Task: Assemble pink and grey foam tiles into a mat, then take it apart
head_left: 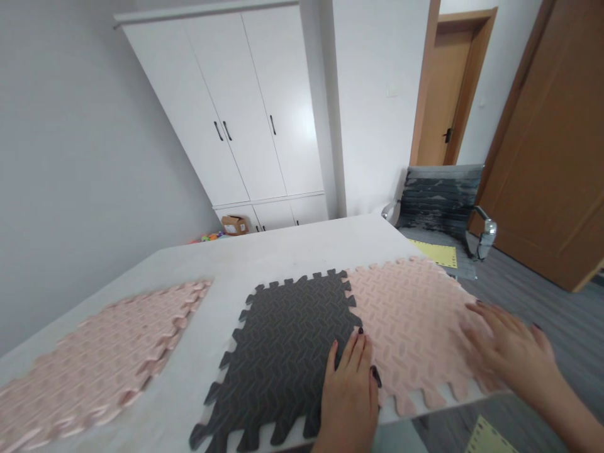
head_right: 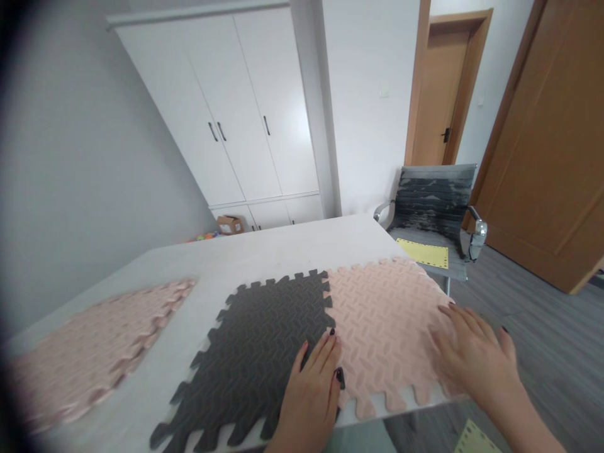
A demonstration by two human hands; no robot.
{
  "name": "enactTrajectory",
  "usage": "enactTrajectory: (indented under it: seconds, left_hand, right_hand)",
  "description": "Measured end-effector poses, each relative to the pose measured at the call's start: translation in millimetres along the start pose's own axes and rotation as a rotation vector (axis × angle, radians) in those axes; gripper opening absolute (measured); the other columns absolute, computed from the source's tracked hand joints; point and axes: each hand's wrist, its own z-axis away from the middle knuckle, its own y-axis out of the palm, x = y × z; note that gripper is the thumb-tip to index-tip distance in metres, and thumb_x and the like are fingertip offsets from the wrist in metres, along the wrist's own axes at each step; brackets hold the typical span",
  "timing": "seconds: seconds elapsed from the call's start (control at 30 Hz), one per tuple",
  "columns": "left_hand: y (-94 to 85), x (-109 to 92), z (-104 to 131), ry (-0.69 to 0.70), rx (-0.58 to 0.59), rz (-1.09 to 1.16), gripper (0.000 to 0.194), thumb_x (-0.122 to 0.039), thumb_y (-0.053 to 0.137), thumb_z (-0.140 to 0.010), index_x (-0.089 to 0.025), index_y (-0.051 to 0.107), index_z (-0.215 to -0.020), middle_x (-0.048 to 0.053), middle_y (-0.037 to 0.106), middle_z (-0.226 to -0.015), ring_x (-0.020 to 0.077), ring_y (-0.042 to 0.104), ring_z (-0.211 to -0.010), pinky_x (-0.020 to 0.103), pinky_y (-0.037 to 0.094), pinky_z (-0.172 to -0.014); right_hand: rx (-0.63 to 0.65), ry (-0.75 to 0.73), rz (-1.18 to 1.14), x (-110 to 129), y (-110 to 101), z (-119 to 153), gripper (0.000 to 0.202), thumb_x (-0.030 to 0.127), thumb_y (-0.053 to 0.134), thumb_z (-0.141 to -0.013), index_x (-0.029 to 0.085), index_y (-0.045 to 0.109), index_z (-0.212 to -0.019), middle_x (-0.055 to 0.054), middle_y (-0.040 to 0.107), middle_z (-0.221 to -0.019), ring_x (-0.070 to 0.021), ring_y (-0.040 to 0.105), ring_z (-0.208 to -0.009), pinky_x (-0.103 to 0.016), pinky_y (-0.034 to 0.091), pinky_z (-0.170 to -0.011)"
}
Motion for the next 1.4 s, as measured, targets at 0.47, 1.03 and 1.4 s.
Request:
enactTrajectory:
  seconds: [0.47,1.03,1.4]
  left_hand:
    - [11.0,11,5,0.013,-0.121,-0.005,0.047,-0.026,0.04,-0.089,-0.023,0.048,-0.135,0.001,0.04,-0.146,0.0245,0.04,-0.134,0.051,0.039,-0.108]
    - [15.0,5,-16,-0.128,-0.023,0.127,0.049,-0.03,0.034,-0.092,-0.018,0.043,-0.139,0.004,0.039,-0.147,0.0257,0.035,-0.137,0.058,0.028,-0.112]
    - [0.6,9,-8,-0.072,-0.03,0.085,0.046,-0.041,0.041,-0.092,-0.031,0.045,-0.136,0.001,0.047,-0.143,0.023,0.039,-0.134,0.054,0.032,-0.11]
  right_hand:
    - [0.506,-0.681,-0.146,177,78,-102,0.048,0.043,0.025,-0.097,0.028,0.037,-0.142,-0.006,0.036,-0.148,-0.0244,0.029,-0.137,-0.052,0.028,-0.107]
    - [0.414,-0.669,0.036,188,92,-109,0.055,0.051,0.024,-0.096,0.021,0.034,-0.142,-0.012,0.039,-0.144,-0.0301,0.036,-0.125,-0.048,0.039,-0.094]
    - [0.389,-0.636,0.01,194,87,-110,0.054,0.058,0.034,-0.092,0.025,0.042,-0.134,-0.011,0.05,-0.131,-0.0303,0.042,-0.117,-0.049,0.039,-0.091]
